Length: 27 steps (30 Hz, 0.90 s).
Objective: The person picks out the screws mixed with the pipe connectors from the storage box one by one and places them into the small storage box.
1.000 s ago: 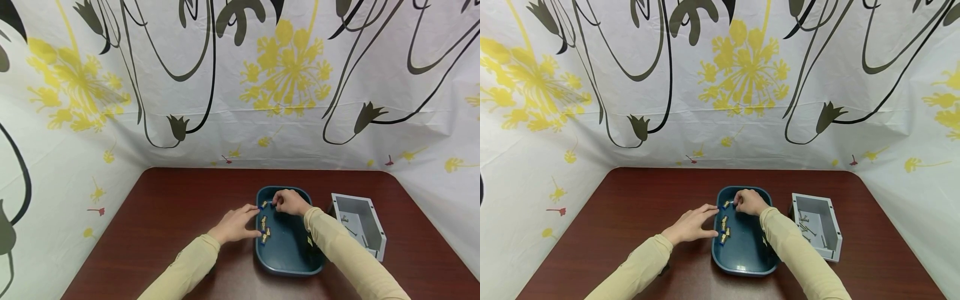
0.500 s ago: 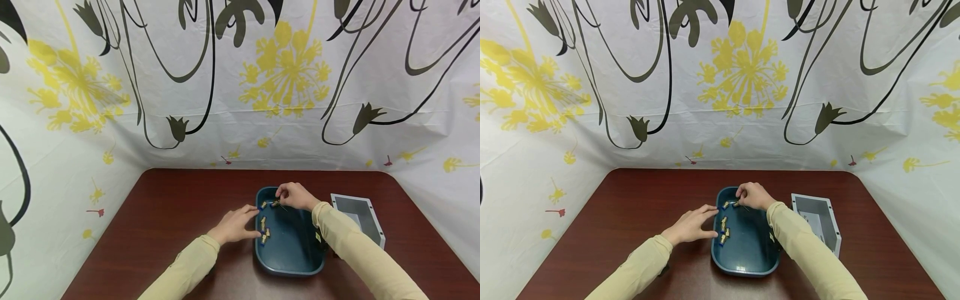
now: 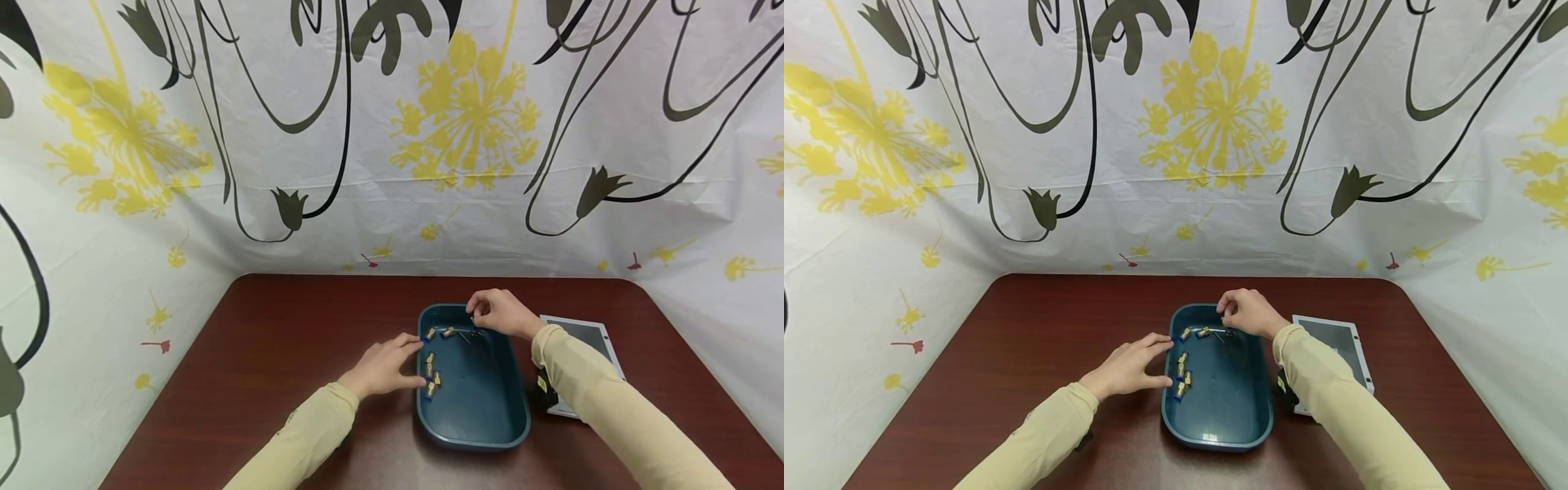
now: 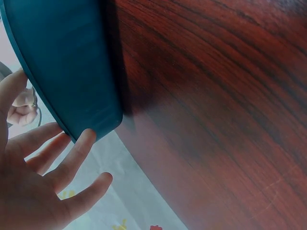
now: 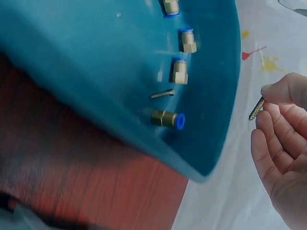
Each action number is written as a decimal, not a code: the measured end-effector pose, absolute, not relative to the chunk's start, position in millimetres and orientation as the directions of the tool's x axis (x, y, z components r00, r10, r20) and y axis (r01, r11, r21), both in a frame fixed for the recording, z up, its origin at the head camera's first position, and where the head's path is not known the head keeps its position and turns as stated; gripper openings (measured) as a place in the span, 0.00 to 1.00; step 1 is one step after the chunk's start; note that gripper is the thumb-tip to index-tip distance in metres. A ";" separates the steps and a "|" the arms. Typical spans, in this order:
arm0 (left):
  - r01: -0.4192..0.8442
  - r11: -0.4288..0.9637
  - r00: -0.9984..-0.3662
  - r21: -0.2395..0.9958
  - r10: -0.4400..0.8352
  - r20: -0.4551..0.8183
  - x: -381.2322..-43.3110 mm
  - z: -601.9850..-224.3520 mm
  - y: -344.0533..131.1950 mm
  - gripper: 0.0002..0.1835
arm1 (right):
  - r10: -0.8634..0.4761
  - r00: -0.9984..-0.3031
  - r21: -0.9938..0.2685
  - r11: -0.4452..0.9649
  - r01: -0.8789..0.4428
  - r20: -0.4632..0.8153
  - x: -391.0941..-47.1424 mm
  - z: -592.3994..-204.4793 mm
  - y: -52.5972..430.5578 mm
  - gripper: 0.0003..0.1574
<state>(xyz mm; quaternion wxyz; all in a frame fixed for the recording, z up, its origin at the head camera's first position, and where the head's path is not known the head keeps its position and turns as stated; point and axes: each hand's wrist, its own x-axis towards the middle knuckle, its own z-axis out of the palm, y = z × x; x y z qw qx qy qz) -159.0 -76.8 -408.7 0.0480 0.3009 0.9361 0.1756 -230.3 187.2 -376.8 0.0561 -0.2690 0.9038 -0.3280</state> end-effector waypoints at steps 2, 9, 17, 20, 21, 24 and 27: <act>0.552 0.756 -0.812 0.352 0.583 0.020 -158.8 -408.7 -76.8 0.36 | -0.519 -0.851 -0.616 0.646 -0.451 0.080 -229.7 -374.7 191.6 0.07; 0.551 0.755 -0.812 0.356 0.583 0.018 -158.6 -407.8 -76.6 0.35 | -0.488 -0.870 -0.610 0.667 -0.427 0.076 -228.4 -368.6 207.2 0.06; 0.552 0.759 -0.813 0.345 0.582 0.021 -159.7 -409.3 -76.1 0.36 | -0.469 -0.878 -0.561 0.704 -0.436 0.094 -228.2 -361.8 225.4 0.07; 0.555 0.756 -0.811 0.346 0.584 0.025 -159.8 -410.0 -76.1 0.36 | -0.459 -0.883 -0.550 0.714 -0.433 0.100 -227.8 -358.9 232.7 0.07; 0.555 0.756 -0.811 0.347 0.584 0.026 -159.8 -410.1 -76.1 0.36 | -0.455 -0.885 -0.550 0.717 -0.428 0.097 -227.3 -357.9 235.2 0.07; 0.555 0.756 -0.811 0.347 0.584 0.026 -159.6 -410.3 -76.2 0.36 | -0.442 -0.892 -0.544 0.729 -0.415 0.089 -225.9 -355.4 242.6 0.07; 0.556 0.757 -0.811 0.343 0.584 0.025 -159.3 -410.2 -76.3 0.36 | -0.429 -0.900 -0.546 0.736 -0.401 0.082 -223.8 -352.7 250.1 0.07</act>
